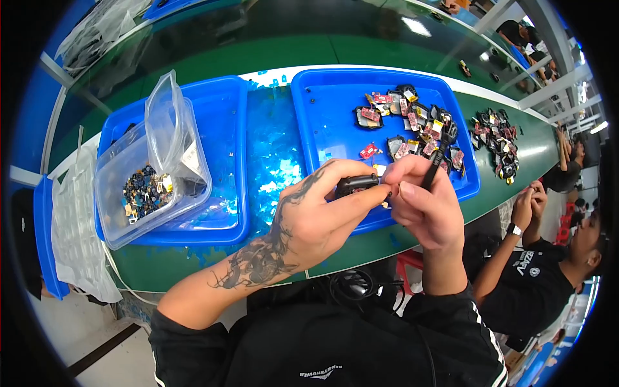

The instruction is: Assemble small electronic components, specifically battery packs or power cells into housings, using tweezers.

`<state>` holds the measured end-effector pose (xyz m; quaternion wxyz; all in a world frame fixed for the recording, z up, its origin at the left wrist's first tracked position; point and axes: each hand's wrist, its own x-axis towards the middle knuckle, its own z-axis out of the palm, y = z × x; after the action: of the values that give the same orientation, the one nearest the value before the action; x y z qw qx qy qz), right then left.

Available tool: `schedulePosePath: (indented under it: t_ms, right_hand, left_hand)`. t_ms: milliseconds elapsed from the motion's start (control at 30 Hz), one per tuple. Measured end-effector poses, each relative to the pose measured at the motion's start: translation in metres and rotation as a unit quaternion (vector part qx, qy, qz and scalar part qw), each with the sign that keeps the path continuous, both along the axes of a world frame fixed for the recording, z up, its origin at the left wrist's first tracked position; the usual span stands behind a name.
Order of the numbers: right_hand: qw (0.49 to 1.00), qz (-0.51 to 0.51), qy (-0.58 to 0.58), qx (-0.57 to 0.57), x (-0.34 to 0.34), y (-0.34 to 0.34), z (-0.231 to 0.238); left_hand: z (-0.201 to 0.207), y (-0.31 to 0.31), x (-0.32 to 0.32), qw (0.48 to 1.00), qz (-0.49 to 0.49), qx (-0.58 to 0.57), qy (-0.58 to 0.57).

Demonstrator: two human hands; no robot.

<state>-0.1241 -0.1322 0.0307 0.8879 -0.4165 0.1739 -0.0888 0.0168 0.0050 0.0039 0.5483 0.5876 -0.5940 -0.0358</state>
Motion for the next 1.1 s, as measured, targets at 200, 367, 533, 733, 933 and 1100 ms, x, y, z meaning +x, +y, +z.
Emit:
schedulePosePath:
  t_ms: [200,367,533,733,933,1100]
  right_hand:
    - [0.908,-0.101,-0.041,-0.404,-0.003,0.005,-0.007]
    - [0.920,-0.099,-0.015,-0.379,-0.006,0.012,-0.001]
    - [0.953,-0.049,0.025,-0.299,-0.005,0.008,0.001]
    - [0.944,-0.029,0.032,-0.328,-0.008,0.004,0.001]
    - [0.961,-0.044,0.063,-0.266,-0.004,0.009,0.008]
    - [0.950,-0.039,0.067,-0.301,-0.010,0.006,0.006]
  left_hand:
    - [-0.007,-0.001,-0.003,0.997,-0.004,-0.001,0.073]
    - [-0.002,-0.002,-0.005,0.999,0.013,0.008,0.041]
    - [-0.003,0.000,-0.004,0.999,0.013,0.000,0.041]
    - [-0.004,-0.001,-0.003,1.000,0.009,-0.001,0.008]
    - [-0.004,-0.001,-0.004,1.000,0.008,0.000,-0.018]
    - [-0.004,-0.002,-0.004,1.000,0.012,-0.006,-0.012]
